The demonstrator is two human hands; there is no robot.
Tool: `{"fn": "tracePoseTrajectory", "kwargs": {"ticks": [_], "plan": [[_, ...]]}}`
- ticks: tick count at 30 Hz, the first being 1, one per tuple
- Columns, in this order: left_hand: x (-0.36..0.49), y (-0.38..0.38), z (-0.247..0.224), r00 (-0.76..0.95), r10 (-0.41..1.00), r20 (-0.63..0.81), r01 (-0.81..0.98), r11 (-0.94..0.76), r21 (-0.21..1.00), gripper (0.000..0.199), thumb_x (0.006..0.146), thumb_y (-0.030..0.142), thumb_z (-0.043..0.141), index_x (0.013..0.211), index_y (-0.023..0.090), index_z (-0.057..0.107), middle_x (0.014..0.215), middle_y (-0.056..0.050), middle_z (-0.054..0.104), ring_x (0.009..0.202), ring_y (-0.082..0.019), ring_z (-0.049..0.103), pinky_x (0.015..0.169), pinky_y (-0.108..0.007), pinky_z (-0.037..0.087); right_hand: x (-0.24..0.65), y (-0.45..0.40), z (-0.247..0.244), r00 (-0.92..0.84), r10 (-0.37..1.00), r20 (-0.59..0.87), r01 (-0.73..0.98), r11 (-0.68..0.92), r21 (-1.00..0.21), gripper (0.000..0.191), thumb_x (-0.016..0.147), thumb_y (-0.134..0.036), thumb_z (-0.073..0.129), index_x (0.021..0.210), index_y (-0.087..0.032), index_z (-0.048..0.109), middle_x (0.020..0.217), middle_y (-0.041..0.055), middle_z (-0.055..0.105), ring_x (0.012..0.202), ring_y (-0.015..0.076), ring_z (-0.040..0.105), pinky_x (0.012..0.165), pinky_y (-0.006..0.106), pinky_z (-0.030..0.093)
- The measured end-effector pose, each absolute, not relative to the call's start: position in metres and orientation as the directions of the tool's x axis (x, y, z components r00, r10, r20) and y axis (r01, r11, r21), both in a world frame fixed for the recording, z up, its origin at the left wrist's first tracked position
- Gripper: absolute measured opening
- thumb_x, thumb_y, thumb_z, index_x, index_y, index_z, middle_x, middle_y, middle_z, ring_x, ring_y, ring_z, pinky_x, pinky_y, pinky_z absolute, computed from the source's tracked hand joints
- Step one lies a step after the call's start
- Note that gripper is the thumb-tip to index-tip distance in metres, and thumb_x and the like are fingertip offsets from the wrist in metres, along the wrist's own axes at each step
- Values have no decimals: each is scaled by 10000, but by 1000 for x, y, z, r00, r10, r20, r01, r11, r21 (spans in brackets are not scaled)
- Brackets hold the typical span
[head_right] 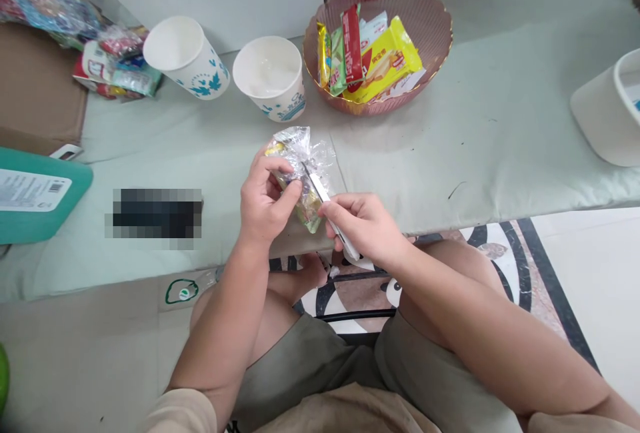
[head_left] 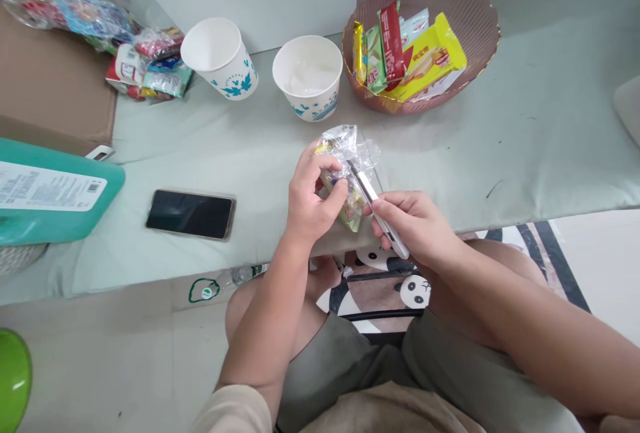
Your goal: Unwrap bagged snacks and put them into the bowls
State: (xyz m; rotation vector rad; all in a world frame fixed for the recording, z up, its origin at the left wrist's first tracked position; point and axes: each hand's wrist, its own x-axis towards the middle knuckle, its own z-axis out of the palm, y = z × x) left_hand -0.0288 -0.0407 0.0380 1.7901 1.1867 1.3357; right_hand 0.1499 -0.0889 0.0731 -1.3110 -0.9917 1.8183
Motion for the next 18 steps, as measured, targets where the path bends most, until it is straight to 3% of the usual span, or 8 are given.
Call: {"fn": "tracePoseTrajectory", "kwargs": {"ticks": [7, 12, 18], "plan": [[-35, -33, 34, -50, 906, 421, 116, -414, 903, 173, 774, 195, 724, 883, 257, 604, 899, 10, 578, 722, -113, 531, 634, -246, 456, 152, -96, 70, -333, 817, -471, 97, -467, -879, 381, 933, -472, 604, 703, -169, 622, 579, -20, 579, 453, 68, 537, 408, 183, 353], [-41, -28, 36, -158, 915, 370, -27, -379, 925, 206, 733, 176, 765, 857, 253, 620, 830, 34, 547, 590, -66, 418, 514, -214, 344, 153, -96, 73, -359, 805, -472, 180, -437, -881, 361, 915, -446, 626, 681, -173, 593, 598, -17, 597, 486, 73, 551, 476, 198, 398], [-45, -21, 39, -278, 913, 300, -193, -359, 913, 287, 708, 228, 832, 835, 237, 575, 785, 39, 508, 647, -75, 468, 625, -210, 424, 153, -96, 75, -401, 789, -465, 226, -407, -885, 364, 929, -455, 581, 694, -177, 591, 580, -19, 572, 503, 86, 535, 496, 217, 399]]}}
